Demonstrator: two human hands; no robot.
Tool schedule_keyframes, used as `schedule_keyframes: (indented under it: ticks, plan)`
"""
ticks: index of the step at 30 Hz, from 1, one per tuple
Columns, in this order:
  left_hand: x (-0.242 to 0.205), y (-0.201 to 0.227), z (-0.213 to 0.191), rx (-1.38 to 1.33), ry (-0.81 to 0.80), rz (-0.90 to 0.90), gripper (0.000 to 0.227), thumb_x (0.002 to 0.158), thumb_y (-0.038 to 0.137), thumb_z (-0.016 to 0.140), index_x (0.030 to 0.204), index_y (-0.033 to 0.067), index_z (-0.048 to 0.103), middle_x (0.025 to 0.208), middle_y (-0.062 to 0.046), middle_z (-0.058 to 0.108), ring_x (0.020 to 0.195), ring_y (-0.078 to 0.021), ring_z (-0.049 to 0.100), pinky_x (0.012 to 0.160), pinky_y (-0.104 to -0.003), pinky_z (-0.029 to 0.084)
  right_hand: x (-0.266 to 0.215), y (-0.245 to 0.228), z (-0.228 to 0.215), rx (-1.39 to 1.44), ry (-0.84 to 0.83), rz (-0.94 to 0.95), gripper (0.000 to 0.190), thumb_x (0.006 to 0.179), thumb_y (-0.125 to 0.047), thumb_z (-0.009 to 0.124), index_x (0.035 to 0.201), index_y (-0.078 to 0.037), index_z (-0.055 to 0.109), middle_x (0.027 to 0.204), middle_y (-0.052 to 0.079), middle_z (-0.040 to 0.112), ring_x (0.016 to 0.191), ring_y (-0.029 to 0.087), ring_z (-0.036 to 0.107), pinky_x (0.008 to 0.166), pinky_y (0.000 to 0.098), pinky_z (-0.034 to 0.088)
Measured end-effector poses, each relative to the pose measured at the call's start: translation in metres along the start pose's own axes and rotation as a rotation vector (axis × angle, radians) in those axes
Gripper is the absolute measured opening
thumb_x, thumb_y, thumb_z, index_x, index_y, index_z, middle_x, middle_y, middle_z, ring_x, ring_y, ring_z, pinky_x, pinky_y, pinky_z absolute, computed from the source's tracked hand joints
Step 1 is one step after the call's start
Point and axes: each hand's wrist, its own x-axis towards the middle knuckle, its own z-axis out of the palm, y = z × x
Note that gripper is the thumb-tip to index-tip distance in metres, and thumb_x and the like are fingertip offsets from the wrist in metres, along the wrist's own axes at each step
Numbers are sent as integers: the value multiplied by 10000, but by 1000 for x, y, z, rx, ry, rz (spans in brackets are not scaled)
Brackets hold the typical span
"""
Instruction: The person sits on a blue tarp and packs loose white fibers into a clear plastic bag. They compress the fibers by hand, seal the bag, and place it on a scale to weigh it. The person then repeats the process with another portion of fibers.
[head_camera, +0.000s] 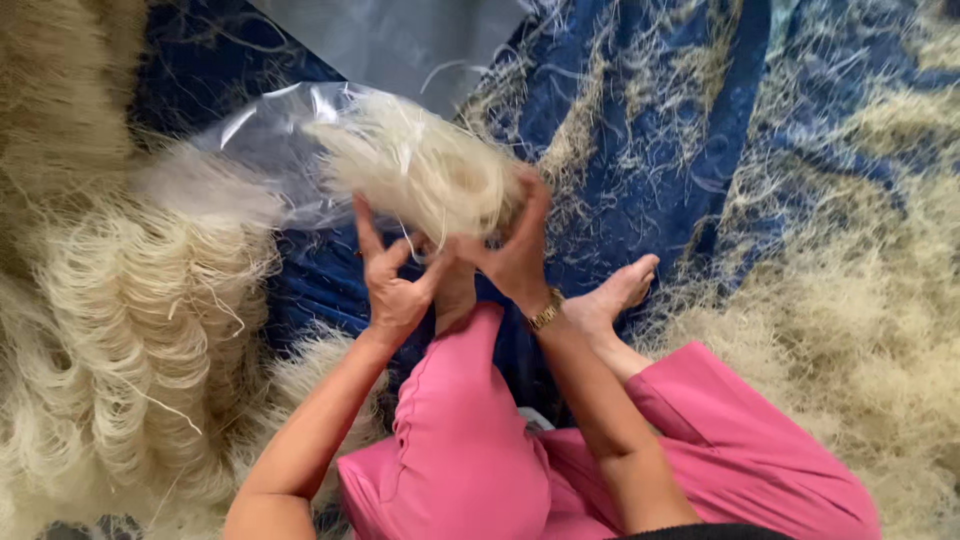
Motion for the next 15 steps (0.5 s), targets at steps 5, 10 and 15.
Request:
schedule_keyframes:
  ticks: [5,10,15]
  plan:
    - [27,11,21,56,-157,-12,551,934,453,625,1267,14,616,1489,-213,418,1421,-390,383,1217,-541,93,14,46,-11,-587,-26,-779,663,833,-211,820,1341,-104,408,1363,213,382,1281,515,431,1024,728,403]
    - [24,-79,14,688,-453,68,750,697,447,719,1317,40,606,1434,-238,507,1445,-449,303,1164,-700,79,5,93,-6,-913,-141,-1149,224,935,-187,636,1138,-92,628,1349,207,495,1295,491,481,1059,779,360]
    - [1,-151,-23,548,12,161,226,852,77,641,821,269,756,1123,53,670,1150,-215,606,1018,-369,436,-19,63,-13,-695,-294,-770,281,914,-436,677,1072,-204,685,1425,75,590,1352,368,484,1158,718,84]
